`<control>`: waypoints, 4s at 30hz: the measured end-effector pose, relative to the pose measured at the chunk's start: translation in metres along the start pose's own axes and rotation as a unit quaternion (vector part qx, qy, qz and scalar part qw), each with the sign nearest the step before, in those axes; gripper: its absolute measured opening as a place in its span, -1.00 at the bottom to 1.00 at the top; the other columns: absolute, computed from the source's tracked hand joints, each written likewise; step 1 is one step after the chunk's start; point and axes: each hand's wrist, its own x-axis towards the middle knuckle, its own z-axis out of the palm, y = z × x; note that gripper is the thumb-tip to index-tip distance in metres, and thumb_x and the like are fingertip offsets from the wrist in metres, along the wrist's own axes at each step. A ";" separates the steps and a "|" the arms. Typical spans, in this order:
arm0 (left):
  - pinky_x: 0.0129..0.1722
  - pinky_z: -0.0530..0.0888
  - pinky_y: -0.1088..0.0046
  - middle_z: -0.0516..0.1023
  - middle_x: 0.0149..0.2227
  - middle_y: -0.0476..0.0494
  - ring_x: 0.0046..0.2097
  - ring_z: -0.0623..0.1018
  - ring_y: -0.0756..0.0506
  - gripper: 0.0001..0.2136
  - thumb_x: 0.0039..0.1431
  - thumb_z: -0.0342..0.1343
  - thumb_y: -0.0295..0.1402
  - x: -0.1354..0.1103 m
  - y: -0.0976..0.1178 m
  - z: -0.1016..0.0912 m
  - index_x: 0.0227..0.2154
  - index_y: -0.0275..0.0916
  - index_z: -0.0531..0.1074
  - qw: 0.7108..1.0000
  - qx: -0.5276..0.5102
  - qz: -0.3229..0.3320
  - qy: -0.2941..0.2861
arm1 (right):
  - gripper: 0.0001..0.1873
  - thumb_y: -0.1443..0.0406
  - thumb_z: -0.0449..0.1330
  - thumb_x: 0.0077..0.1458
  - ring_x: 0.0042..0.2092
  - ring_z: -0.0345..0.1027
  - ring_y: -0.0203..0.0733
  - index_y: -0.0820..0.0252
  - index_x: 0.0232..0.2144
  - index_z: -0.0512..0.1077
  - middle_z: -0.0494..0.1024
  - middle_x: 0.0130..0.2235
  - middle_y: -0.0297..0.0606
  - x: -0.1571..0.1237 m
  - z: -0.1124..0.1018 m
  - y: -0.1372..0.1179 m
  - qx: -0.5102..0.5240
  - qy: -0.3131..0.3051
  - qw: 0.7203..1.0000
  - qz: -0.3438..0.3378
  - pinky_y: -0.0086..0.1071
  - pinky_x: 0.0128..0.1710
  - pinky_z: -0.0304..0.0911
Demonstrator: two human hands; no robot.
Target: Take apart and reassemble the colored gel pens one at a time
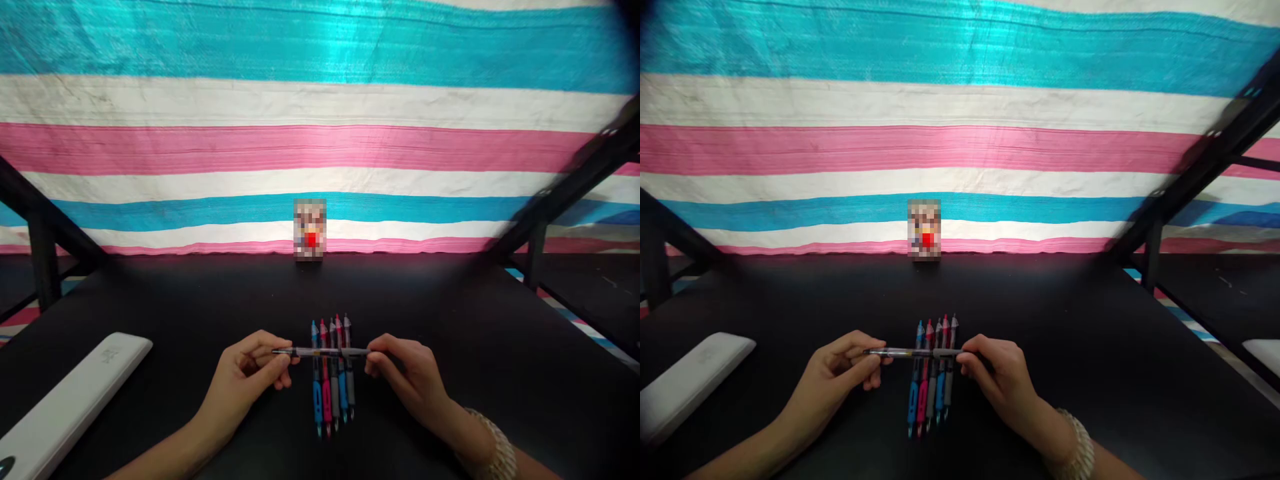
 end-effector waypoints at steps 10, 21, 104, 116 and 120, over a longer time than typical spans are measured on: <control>-0.46 0.45 0.59 0.69 -0.40 -0.10 -0.47 0.55 0.03 -0.87 0.11 0.37 -0.31 0.001 -0.003 -0.002 -0.31 -0.24 0.61 0.999 -0.036 -0.011 0.021 | -0.85 0.36 0.11 0.33 -0.31 0.61 -0.25 0.04 -0.08 0.29 0.68 -0.31 -0.34 -0.002 0.010 0.006 0.016 0.028 0.999 0.002 -0.52 -0.35 0.44; -0.47 0.44 0.59 0.69 -0.41 -0.12 -0.49 0.54 0.03 -0.84 0.10 0.37 -0.29 0.002 -0.001 0.000 -0.31 -0.25 0.62 0.999 -0.040 -0.015 0.026 | -0.83 0.32 0.16 0.32 -0.41 0.55 -0.26 0.08 -0.05 0.36 0.66 -0.30 -0.31 -0.001 0.007 0.007 -0.058 0.065 0.995 -0.039 -0.48 -0.39 0.43; -0.43 0.64 0.46 0.58 -0.36 -0.01 -0.42 0.59 -0.01 -0.67 0.01 0.43 -0.35 0.011 0.035 -0.018 -0.16 -0.21 0.52 0.990 -0.055 0.092 0.088 | -0.77 0.36 0.07 0.34 -0.36 0.46 -0.16 0.09 0.02 0.35 0.46 -0.40 -0.33 -0.005 0.012 0.014 -0.090 -0.090 0.989 -0.079 -0.36 -0.43 0.36; -0.39 0.66 0.38 0.54 -0.36 -0.02 -0.39 0.59 -0.05 -0.71 0.02 0.40 -0.30 0.013 0.048 -0.030 -0.20 -0.22 0.51 0.990 0.036 0.102 0.088 | -0.81 0.36 0.06 0.35 -0.42 0.43 -0.20 0.13 -0.02 0.35 0.43 -0.41 -0.33 -0.004 0.013 0.013 -0.100 -0.086 0.987 -0.093 -0.38 -0.42 0.37; -0.35 0.64 0.35 0.47 -0.38 0.03 -0.39 0.58 -0.04 -0.71 0.06 0.34 -0.24 0.018 0.050 -0.043 -0.21 -0.22 0.44 0.985 0.119 0.098 0.074 | -0.81 0.35 0.07 0.35 -0.42 0.44 -0.21 0.12 -0.02 0.36 0.43 -0.40 -0.33 -0.004 0.012 0.013 -0.103 -0.088 0.986 -0.100 -0.40 -0.43 0.38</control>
